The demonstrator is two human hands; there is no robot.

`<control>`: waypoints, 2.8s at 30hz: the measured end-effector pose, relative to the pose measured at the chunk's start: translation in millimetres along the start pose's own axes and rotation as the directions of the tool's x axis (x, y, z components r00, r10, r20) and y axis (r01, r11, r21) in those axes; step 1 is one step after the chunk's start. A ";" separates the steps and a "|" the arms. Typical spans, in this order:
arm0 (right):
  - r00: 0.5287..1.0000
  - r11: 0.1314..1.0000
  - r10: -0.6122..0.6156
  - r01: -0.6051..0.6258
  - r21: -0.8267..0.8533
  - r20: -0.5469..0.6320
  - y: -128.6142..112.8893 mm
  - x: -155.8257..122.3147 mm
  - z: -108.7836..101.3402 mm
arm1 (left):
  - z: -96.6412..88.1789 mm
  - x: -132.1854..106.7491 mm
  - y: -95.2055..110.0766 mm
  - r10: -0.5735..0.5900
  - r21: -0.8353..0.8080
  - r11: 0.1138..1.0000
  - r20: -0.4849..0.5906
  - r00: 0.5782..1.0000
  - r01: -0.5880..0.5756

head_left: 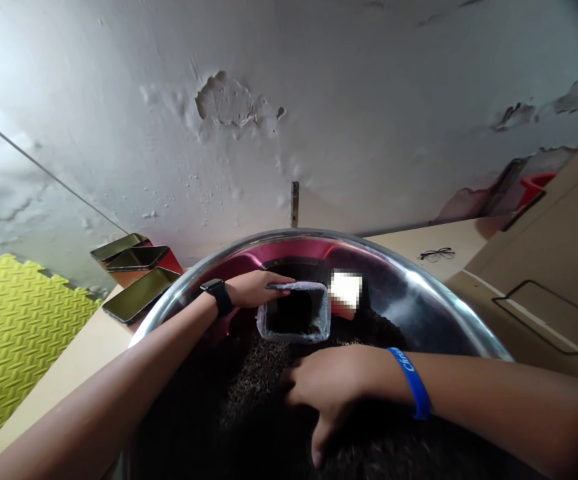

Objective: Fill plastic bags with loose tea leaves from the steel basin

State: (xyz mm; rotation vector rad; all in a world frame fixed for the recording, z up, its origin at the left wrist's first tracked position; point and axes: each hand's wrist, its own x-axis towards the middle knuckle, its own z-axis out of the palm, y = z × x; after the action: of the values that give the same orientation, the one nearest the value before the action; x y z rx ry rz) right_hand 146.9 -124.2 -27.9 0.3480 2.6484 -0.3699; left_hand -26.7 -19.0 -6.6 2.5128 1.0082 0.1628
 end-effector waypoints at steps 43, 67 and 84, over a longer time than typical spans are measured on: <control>0.710 0.971 0.216 -0.226 0.074 -0.670 33.5 -2.8 -5.9 | 0.5 -2.9 7.0 0.020 -0.007 1.000 -0.022 1.000 -0.020; 0.883 0.981 -0.195 0.174 -0.087 -0.427 2.9 4.9 -3.3 | 1.1 -1.9 -0.8 0.015 0.021 1.000 -0.018 1.000 -0.015; 0.946 0.992 -0.076 0.042 -0.115 -0.314 9.4 8.0 3.9 | 1.2 -2.3 -1.0 0.021 0.030 0.999 -0.024 0.999 -0.020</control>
State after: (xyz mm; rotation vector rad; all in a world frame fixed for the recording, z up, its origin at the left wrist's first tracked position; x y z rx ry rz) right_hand 144.3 -115.2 -36.8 0.3164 2.9861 -0.2014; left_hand -28.7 -20.3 -8.0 2.5551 1.0016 0.1864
